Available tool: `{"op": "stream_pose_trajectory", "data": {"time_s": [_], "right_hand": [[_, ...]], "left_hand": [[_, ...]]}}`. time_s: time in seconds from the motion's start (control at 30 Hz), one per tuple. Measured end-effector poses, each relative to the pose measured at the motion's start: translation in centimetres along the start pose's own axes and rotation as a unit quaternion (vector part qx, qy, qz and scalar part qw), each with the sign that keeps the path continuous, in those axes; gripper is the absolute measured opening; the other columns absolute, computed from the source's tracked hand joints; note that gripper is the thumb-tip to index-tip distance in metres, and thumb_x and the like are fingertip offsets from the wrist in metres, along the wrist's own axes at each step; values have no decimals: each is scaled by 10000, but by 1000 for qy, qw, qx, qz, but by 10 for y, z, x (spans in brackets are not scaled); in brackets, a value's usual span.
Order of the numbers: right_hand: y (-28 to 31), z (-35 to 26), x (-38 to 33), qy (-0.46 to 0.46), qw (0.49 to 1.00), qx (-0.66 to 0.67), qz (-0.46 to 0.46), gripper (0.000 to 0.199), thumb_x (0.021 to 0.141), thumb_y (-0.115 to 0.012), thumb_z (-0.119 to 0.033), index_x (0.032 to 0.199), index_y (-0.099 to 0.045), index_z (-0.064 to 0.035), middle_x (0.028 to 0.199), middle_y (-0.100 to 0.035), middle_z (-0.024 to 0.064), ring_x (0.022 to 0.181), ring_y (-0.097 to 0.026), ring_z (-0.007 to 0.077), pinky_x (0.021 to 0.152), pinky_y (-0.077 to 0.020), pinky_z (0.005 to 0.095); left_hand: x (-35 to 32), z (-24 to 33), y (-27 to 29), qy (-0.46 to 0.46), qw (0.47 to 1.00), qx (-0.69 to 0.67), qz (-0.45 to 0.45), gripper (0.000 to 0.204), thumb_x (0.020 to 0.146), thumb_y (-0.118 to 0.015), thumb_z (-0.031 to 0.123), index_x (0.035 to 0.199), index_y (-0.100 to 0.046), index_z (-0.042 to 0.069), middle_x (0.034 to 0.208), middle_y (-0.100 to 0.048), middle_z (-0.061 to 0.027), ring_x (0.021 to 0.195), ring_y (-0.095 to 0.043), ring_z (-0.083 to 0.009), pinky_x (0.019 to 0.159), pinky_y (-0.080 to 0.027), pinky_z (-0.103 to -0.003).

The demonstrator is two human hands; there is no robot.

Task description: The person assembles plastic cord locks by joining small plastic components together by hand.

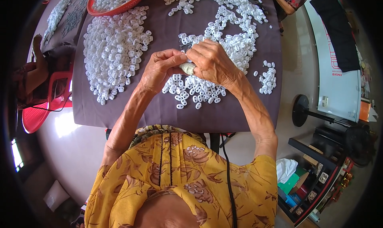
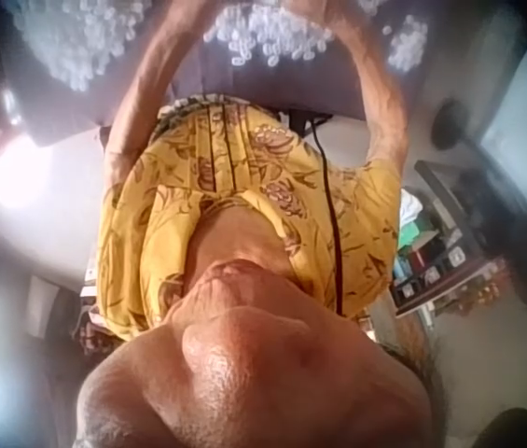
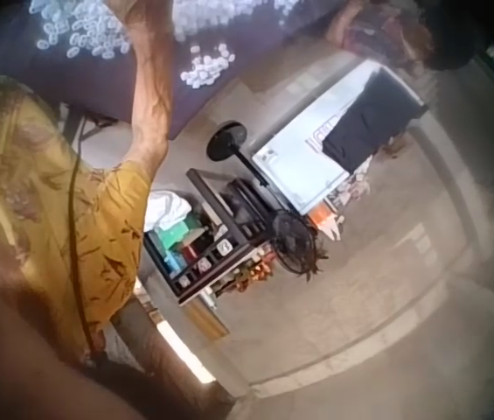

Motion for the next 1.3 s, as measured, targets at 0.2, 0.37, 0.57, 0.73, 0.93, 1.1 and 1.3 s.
{"op": "stream_pose_trajectory", "data": {"time_s": [0.2,0.37,0.57,0.73,0.93,1.1,1.3], "right_hand": [[-2,2,-1,5,1000,-15,-16,160,535,-566,24,653,-472,-28,581,-472,76,568,-515,248,552,-421,354],[3,3,2,-11,1000,-16,15,161,548,-565,25,686,-501,-26,600,-496,77,578,-526,245,560,-427,354],[-3,11,1,-48,999,0,-5,234,587,-639,-28,807,-560,-17,691,-573,91,647,-572,244,594,-454,339],[-1,46,-15,-226,971,73,-36,294,691,-684,-84,969,-601,-39,747,-629,73,666,-609,147,567,-470,277],[-11,78,-60,-285,957,56,12,158,721,-596,-14,878,-618,-14,822,-644,102,731,-628,197,633,-480,277],[-51,76,-70,-274,959,37,-58,141,706,-583,-30,840,-614,-5,838,-634,124,760,-619,269,660,-482,323],[-71,60,-54,-193,981,19,-13,162,669,-500,17,785,-597,-41,680,-586,129,624,-597,299,538,-479,386]], "left_hand": [[-1,0,-2,6,1000,-8,-3,154,809,-590,112,825,-608,-40,769,-597,-73,692,-583,-137,658,-521,-262],[-2,6,-2,-16,999,-31,-2,161,810,-597,115,854,-604,-40,789,-599,-78,724,-587,-142,683,-530,-284],[-3,1,4,-17,1000,-21,4,181,806,-608,131,877,-603,-36,798,-605,-88,730,-600,-159,698,-527,-287],[-10,13,26,-32,998,0,56,175,805,-600,130,878,-613,-29,809,-622,-100,721,-611,-168,690,-522,-289],[-45,65,113,-143,956,133,220,196,807,-594,134,907,-615,-33,795,-633,-105,707,-611,-162,673,-509,-269],[-101,124,164,-224,715,495,440,151,794,-602,150,889,-643,39,746,-646,-77,639,-604,-147,597,-464,-267],[-104,134,165,-274,494,713,416,125,773,-602,141,856,-627,51,735,-616,-92,693,-598,-251,622,-456,-335]]}}
Point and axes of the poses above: each hand's wrist, its own x-axis towards the middle knuckle, its own y-axis out of the back of the hand, z = x × y, the point moved 9 cm from there along x, towards the middle knuckle
